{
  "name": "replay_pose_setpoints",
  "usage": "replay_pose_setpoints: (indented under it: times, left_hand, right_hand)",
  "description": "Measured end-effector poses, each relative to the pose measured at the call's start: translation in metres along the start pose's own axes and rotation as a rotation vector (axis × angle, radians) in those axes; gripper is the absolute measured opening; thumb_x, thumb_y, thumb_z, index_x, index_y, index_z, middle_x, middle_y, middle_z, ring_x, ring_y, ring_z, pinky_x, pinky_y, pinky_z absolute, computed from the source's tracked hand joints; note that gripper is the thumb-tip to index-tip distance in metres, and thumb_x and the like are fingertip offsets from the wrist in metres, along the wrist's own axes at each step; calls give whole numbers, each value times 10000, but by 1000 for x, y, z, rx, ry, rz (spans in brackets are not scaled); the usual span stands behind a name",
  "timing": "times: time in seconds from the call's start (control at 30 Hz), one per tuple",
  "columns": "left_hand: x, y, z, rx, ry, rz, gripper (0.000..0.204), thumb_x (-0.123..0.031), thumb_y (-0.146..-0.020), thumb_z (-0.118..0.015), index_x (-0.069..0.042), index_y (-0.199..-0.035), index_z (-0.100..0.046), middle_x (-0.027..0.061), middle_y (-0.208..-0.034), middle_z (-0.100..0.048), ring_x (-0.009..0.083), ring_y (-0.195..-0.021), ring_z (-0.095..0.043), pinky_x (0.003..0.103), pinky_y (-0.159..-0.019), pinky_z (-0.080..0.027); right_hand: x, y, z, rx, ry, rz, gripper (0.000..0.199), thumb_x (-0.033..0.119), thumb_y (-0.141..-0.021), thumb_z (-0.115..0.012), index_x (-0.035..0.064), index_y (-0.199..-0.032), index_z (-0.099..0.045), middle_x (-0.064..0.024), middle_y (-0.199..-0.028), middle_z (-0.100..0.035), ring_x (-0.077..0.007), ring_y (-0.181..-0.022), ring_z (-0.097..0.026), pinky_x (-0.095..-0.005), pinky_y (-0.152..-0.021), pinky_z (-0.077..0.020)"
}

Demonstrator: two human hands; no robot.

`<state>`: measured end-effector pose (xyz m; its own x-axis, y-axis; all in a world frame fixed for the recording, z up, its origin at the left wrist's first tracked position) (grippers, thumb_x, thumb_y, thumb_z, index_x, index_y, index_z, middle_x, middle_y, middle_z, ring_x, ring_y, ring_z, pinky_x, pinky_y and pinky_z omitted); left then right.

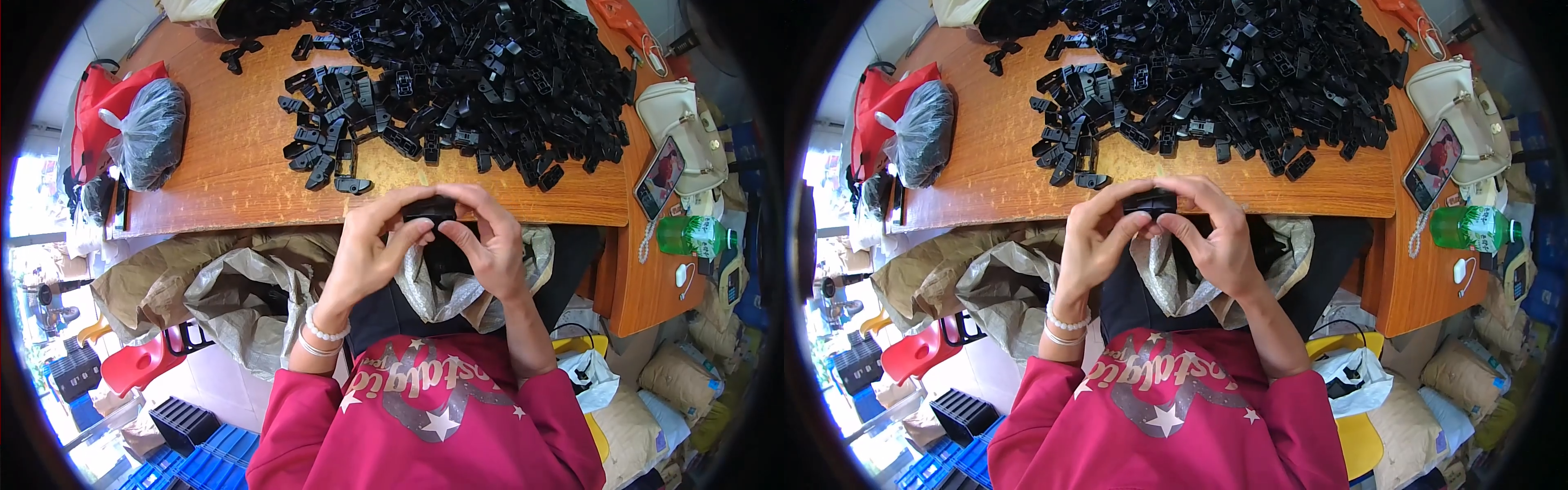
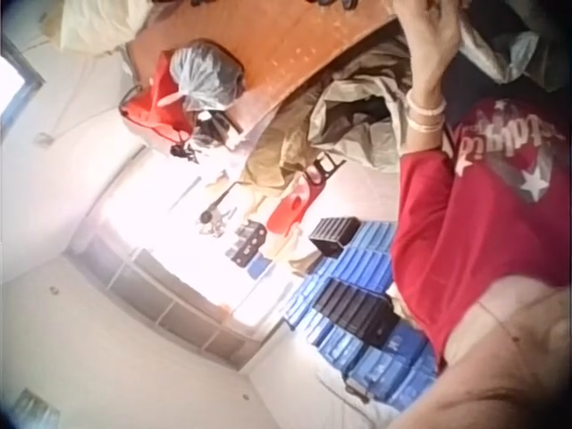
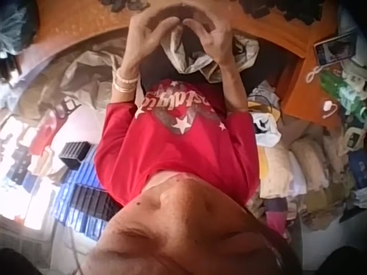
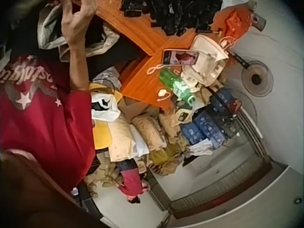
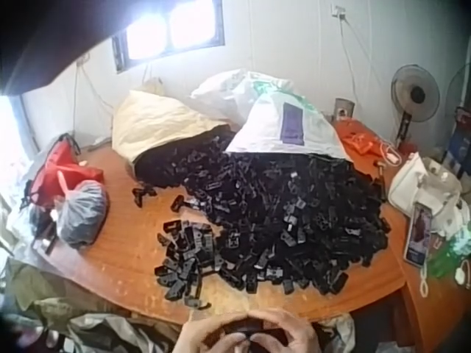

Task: Sorting and inspecting small black plastic components on a wooden desk.

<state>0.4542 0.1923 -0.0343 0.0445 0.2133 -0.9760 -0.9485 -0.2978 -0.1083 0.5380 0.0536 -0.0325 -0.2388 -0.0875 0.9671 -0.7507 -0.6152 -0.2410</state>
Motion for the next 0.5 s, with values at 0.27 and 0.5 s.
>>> replay_pose_setpoints:
  times: [0.27, 0.5]
  left_hand:
    - [-9, 6, 22, -109, -402, -197, 250, -38, -801, -702, -13, -1034, -616, 112, -852, -638, 215, -700, -645, 288, -607, -501]
    - [10, 1, 47, -173, -1210, -117, 291, -10, -765, -612, -28, -1049, -554, 112, -853, -505, 286, -780, -585, 385, -595, -479]
  right_hand:
    - [-2, -10, 21, 368, 229, 34, 137, 38, -821, -671, -6, -949, -688, -95, -868, -650, -201, -834, -624, -279, -745, -471]
    - [-18, -47, -2, 45, 918, 332, 329, -50, -797, -541, 21, -1090, -674, -99, -805, -581, -241, -797, -556, -359, -721, -415]
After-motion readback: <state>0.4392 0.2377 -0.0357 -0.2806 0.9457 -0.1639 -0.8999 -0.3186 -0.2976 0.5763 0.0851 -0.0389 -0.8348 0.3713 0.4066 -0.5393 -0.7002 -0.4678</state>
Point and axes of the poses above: each hand's wrist, its own y-axis away from the middle knuckle, its own z-axis out of the back of the hand, x = y × z, the point moved 4 cm from there along -y, towards the middle knuckle
